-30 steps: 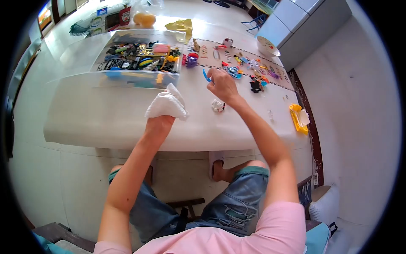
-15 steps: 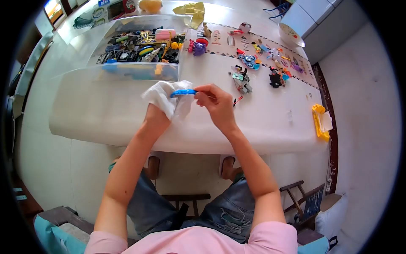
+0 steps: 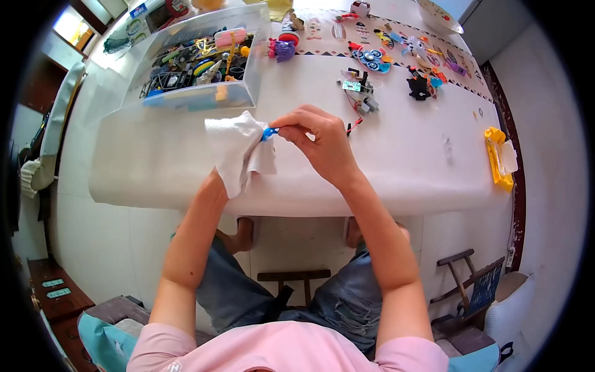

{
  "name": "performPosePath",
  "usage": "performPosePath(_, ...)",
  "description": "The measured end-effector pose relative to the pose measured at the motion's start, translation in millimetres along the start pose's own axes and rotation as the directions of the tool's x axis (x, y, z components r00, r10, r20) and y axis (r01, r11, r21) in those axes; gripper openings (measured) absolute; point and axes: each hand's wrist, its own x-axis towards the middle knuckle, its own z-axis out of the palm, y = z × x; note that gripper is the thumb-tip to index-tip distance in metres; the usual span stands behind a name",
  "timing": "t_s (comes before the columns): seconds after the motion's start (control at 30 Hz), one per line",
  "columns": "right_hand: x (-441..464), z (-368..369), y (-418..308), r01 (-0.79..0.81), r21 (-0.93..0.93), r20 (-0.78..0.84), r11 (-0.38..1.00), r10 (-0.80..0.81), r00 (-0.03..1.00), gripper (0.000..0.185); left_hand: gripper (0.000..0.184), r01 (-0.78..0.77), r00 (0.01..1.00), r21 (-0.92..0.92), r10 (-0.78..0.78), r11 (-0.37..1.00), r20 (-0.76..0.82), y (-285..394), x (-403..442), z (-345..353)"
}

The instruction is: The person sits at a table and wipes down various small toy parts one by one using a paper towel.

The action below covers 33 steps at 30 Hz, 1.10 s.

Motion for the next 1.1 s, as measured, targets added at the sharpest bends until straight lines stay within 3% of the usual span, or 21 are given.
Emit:
performPosePath(0.1, 1.2, -1.6, -4.0, 0.061, 0.032, 0.029, 0.998, -0.062, 0.998, 0.014, 0.025, 0.15, 0.989, -0.068, -0.151, 0.986, 0.002, 16.6, -11.6, 9.5)
performPosePath(0.2, 1.5, -1.3, -4.3, 0.035, 0.17, 0.044, 0.985, -0.043, 0.998, 0.015, 0.033, 0.019, 0.996, -0.224, 0.002, 0.974, 0.093, -9.0, -8.7, 2.2)
performPosePath(0.23, 1.7, -1.4, -3.1, 0.002, 0.216, 0.04, 0.976, -0.011, 0.999, 0.015, 0.039, 0.021, 0.979, -0.185, 0.017, 0.983, 0.201, -10.4, -6.9, -6.3)
performPosePath(0.3, 1.1, -0.5, -4.1, -0.074, 0.305, 0.06, 0.949, 0.059, 0.996, 0.016, 0.035, 0.051, 0.965, -0.225, 0.009, 0.973, 0.261, -23.0, 0.6, -17.6)
performPosePath(0.37, 0.2, 1.1, -7.8, -0.161, 0.388, 0.11, 0.907, 0.128, 0.986, 0.015, 0.032, 0.028, 0.98, -0.168, 0.006, 0.985, 0.198, -26.2, -0.2, -20.6)
performPosePath(0.43, 1.6, 2.2, -8.0, -0.182, 0.407, 0.14, 0.895, 0.136, 0.981, 0.015, 0.03, -0.029, 1.0, -0.004, 0.029, 1.0, 0.007, -22.4, -9.8, -18.8)
performPosePath(0.53, 1.3, 4.4, -3.1, -0.191, 0.453, 0.17, 0.871, 0.126, 0.977, 0.014, 0.027, 0.026, 0.996, 0.004, -0.026, 1.0, -0.081, -1.7, -15.1, -2.1)
performPosePath(0.57, 1.3, 5.0, -1.7, -0.19, 0.472, 0.177, 0.861, 0.118, 0.977, 0.014, 0.03, -0.005, 1.0, -0.101, 0.003, 0.995, -0.016, -3.6, -13.4, -4.1)
performPosePath(0.67, 2.5, 5.2, -2.2, -0.159, 0.489, 0.091, 0.858, 0.131, 0.987, 0.012, 0.032, -0.011, 0.999, -0.081, 0.015, 0.997, 0.043, -1.6, -16.3, -4.7)
performPosePath(0.77, 5.6, 1.5, -2.0, -0.136, 0.47, 0.093, 0.872, 0.105, 0.99, 0.011, 0.032, -0.05, 0.98, -0.237, 0.093, 0.97, 0.176, -26.1, 2.7, -21.3)
performPosePath(0.87, 6.4, 2.8, 0.3, -0.079, 0.34, 0.136, 0.937, 0.034, 0.99, 0.011, 0.03, -0.106, 0.983, -0.008, 0.106, 0.994, 0.151, -20.3, 1.0, -17.7)
performPosePath(0.97, 5.9, 5.0, -5.7, -0.059, 0.313, 0.154, 0.948, 0.011, 0.988, 0.01, 0.023, 0.063, 0.986, 0.279, -0.017, 0.958, -0.166, -7.6, -4.4, -9.6)
performPosePath(1.07, 6.4, 4.8, 1.5, -0.113, 0.435, 0.07, 0.893, 0.092, 0.993, 0.01, 0.025, -0.009, 0.998, -0.158, 0.019, 0.987, 0.061, -14.4, -1.8, -11.6)
performPosePath(1.1, 6.6, 5.2, 3.2, -0.124, 0.503, 0.028, 0.855, 0.127, 0.991, 0.011, 0.025, -0.042, 0.994, -0.104, 0.052, 0.994, 0.095, -12.7, -3.4, -12.6)
